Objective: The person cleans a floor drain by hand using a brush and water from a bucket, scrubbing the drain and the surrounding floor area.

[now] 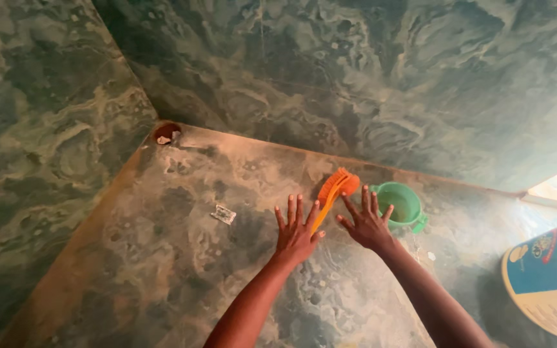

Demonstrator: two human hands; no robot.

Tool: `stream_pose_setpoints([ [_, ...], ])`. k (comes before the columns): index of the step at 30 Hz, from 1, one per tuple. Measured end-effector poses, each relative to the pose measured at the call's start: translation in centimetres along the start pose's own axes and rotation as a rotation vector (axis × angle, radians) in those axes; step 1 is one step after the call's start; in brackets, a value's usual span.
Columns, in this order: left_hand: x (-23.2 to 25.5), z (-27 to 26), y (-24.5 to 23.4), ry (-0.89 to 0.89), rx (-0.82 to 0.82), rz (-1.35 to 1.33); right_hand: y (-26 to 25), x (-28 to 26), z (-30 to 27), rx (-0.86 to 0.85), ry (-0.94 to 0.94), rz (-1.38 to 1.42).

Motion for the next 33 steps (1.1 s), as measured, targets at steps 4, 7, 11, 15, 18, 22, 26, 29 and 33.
stream_pose_setpoints([
  [4, 1.4, 0.7, 0.0, -0.012, -0.039, -0.063, -0.2, 3.1, 0.1, -0.034, 0.026, -0.011],
  [7, 2.5, 1.1, 0.1, 0.027, 0.023, -0.077, -1.5, 5.2, 0.2, -0.023, 0.014, -0.077],
  [11, 3.4, 1.5, 0.8, 0.066, 0.054, -0.092, -0.3, 9.4, -0.8, -0.342, 0.034, -0.372],
  [15, 4.3, 2.0, 1.6, 0.099, 0.036, -0.104, 3.0, 13.5, -1.4, -0.450, -0.056, -0.566],
  [18, 4.9, 2.1, 2.4, 0.100, -0.013, -0.148, 4.5, 15.5, -0.9, -0.242, -0.090, -0.384],
  [22, 5.1, 2.0, 3.1, 0.081, -0.036, -0.177, 5.6, 16.7, -0.3, -0.171, -0.093, -0.276],
  [26, 4.7, 2.2, 4.0, 0.071, -0.076, -0.136, 6.5, 18.1, -0.7, -0.316, 0.019, -0.265],
  [29, 4.8, 2.1, 4.4, 0.087, -0.075, -0.142, 6.1, 17.7, -1.2, -0.242, -0.039, -0.282],
  [33, 4.8, 2.2, 4.2, 0.095, -0.059, -0.144, 5.2, 16.2, -1.5, -0.182, -0.103, -0.306],
])
Point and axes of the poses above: each hand's wrist, its own z-axis towards the middle knuckle, its own y-axis out of the palm, x = y × z, the point moved 6 cm from there along z, towards the middle knuckle, and after that the axes turned 3 degrees about -y, right-handed, at the moved point
